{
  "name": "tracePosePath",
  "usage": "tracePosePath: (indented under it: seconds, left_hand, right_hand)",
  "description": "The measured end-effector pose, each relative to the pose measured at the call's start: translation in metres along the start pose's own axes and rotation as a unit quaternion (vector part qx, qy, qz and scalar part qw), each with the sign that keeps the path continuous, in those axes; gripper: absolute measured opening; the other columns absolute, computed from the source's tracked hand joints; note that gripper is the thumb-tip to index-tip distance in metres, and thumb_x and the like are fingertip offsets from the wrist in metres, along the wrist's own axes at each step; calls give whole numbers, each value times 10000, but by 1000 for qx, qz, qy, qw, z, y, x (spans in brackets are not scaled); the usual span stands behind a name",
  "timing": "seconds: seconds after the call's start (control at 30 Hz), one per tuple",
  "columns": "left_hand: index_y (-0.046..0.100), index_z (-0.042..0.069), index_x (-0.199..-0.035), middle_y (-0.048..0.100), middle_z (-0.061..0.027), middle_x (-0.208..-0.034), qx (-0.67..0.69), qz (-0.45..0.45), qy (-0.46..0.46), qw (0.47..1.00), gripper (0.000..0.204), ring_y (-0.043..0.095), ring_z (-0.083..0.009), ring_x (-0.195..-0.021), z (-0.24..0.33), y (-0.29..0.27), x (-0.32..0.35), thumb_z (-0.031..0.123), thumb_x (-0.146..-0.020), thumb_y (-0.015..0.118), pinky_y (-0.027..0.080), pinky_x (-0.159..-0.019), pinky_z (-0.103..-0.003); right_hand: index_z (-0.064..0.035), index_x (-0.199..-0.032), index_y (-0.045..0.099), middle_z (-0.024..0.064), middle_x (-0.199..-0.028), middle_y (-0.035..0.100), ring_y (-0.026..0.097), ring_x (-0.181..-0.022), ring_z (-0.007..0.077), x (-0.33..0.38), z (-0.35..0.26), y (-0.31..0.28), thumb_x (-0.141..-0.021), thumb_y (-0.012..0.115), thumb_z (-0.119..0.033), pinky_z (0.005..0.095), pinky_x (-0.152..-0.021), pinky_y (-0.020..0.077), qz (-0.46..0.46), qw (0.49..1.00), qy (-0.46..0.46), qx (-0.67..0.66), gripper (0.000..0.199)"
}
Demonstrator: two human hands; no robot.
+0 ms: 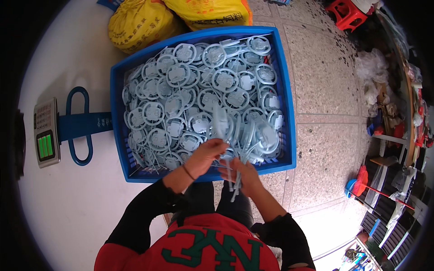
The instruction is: The recorder sweeps the floor, weighs a crate of items on a platform scale, and then moves a sack.
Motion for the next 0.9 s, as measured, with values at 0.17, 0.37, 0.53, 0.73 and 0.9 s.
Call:
tracePosePath:
  seconds: [0.17, 0.37, 0.53, 0.73, 0.9]
  left_hand:
    - [640, 28, -852, 610, -6, -730, -217, -105, -6, 970, 261, 541, -74, -638, 35, 21, -11, 280, -784, 657, 409, -559, -213]
    - [647, 29, -826, 607, -76, -707, -384, 147, 93, 907, 421, 520, -137, -539, 139, -138, -86, 443, -761, 607, 415, -491, -268]
    - [655, 47, -859, 633, -153, -890, -672, 383, 16, 633, 489, 599, -318, -838, 169, -185, -109, 516, -776, 543, 469, -726, -427]
    - [684, 129, -775, 644, -63, -843, -731, 370, 74, 569, 257, 613, -268, -808, 139, -213, -124, 338, -805, 538, 470, -665, -406]
    - [579, 48, -683, 577, -147, -681, -558, 339, 341, 677, 199, 572, -355, -677, 168, -139, -62, 236, -745, 567, 449, -646, -472]
  right_hand:
    - [-94, -1021, 470, 1, -674, 457, 386, -509, 71, 6, 5, 10, -928, 452, -328, 215, -452, 326, -61, 991, 60, -103, 252]
    - [-124, -982, 501, -68, -596, 317, 290, -453, 28, 46, -20, -1, -952, 398, -328, 182, -406, 264, -89, 987, 20, -130, 231]
    - [-133, -952, 484, -52, -610, 349, 323, -479, 49, 89, -55, -16, -924, 454, -347, 212, -449, 311, -89, 983, -111, -120, 218]
    - [-152, -825, 429, -54, -575, 335, 317, -457, 61, 113, -80, -30, -933, 437, -327, 221, -440, 307, 56, 979, -190, -51, 207]
    - [-144, -925, 464, -49, -654, 380, 349, -500, 57, 100, -75, -47, -947, 423, -264, 251, -452, 380, 36, 965, -245, -90, 129]
Point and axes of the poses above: each hand's wrist, its own x-axis away from the middle knuckle, its own y-axis out of the palm, z = x × y, the point moved 7 cm from there along -x, towards the middle knuckle
